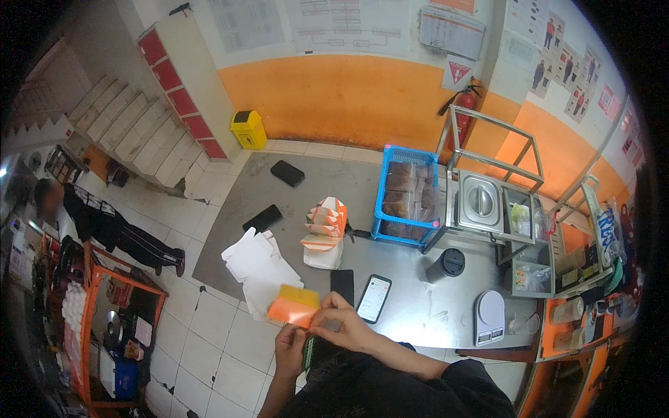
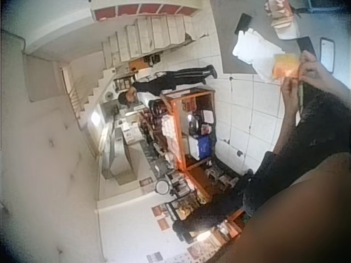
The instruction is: The person folds flat paper food containers into shape, places a receipt inside one, and stacks the finished containers on a stainless steel counter. The person also handles a plastic bag and a small green item during the process.
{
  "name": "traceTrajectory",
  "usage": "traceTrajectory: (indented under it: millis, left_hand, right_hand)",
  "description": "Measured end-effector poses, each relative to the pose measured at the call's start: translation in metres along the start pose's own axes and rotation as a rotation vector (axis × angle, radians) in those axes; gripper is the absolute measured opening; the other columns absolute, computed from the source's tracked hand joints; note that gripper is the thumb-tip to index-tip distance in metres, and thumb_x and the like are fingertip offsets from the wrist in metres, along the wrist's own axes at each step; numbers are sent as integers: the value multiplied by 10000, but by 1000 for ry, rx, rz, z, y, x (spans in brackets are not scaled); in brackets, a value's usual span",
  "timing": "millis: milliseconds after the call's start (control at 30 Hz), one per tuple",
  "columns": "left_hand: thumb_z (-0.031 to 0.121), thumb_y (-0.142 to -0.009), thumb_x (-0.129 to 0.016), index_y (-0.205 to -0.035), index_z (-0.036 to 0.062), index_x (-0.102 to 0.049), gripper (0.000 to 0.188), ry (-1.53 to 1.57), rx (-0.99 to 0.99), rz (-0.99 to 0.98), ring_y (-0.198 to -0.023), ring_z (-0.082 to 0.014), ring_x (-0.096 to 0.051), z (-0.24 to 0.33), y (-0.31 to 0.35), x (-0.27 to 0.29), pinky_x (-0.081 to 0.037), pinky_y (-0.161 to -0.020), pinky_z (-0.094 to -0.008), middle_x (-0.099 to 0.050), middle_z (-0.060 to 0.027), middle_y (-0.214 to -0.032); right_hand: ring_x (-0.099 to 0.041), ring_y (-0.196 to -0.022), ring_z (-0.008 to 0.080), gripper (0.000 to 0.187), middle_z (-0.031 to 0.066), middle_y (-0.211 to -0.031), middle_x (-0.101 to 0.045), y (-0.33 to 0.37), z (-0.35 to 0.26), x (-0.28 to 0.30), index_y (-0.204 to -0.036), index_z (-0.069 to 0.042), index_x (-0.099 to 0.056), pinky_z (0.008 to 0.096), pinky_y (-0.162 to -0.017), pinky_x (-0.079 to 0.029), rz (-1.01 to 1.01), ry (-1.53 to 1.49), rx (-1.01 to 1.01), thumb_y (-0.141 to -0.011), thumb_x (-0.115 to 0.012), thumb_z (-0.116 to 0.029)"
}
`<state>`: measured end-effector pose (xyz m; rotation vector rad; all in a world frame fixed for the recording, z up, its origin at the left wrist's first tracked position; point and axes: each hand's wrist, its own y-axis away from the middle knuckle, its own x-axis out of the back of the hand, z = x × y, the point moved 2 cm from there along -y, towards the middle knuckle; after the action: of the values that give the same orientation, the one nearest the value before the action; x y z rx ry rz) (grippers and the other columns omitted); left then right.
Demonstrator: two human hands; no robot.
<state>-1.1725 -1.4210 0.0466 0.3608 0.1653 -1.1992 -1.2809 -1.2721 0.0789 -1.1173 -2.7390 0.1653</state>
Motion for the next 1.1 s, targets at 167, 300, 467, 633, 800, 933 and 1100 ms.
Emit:
traceTrajectory:
  millis: [167,300,467,633,800,933,1100]
  left_hand:
    - [52,-934,-683,-1322,24,-508,426,145,-40,-59,-1148,-193,-607,-3,1,-5,-494,-1005,-372,-592,-80,-1281]
    - [27,-814,-811,-1350,38,-475,633,-7,-46,-188,-1155,-191,-602,5,5,-9,-504,-994,-372,-573,-80,-1308]
    - [46,-778,-850,-1352,48,-479,684,-256,40,-267,-1103,-175,-611,15,9,-17,-525,-930,-342,-595,-72,-1249]
    - [110,-893,-746,-1350,37,-492,528,-624,306,-309,-1114,-219,-624,18,9,-5,-533,-940,-384,-629,-105,-1211]
    - [231,-1002,-622,-1327,26,-499,404,-529,382,-441,-954,-200,-650,3,1,12,-553,-848,-355,-628,-93,-1138]
    - [313,-1056,-515,-1294,66,-529,343,367,257,20,-987,-182,-651,-20,-5,12,-555,-864,-369,-641,-64,-1098]
    - [402,-1067,-457,-1304,105,-524,385,625,317,-22,-1041,-181,-635,-45,-7,14,-541,-896,-363,-616,-52,-1152]
  right_hand:
    - [-365,-1435,372,284,177,-1441,-489,-3,1,5,-947,-56,-545,464,-1156,-329,33,76,111,-822,-796,-103]
    - [-352,-1452,387,314,190,-1497,-463,-5,0,11,-915,-59,-500,469,-1154,-347,-93,147,174,-817,-794,-107]
    - [-483,-1355,389,331,208,-1442,-521,-2,-1,18,-885,-53,-472,436,-1060,-459,-78,193,226,-796,-789,-90]
    - [-538,-1324,342,322,222,-1426,-537,3,7,25,-873,-51,-447,363,-984,-530,18,86,189,-817,-763,-44]
    - [-476,-1365,302,504,186,-1484,-461,1,9,11,-1223,-59,-486,391,-1023,-509,-75,-281,59,-829,-794,-122]
    - [-400,-1412,312,783,179,-1504,-405,9,-3,-3,-1482,-76,-366,437,-1152,-381,-267,-253,-20,-846,-803,-205]
    - [-367,-1436,371,654,213,-1501,-423,4,-12,-10,-1474,-76,-408,467,-1156,-371,-384,135,246,-908,-713,-193]
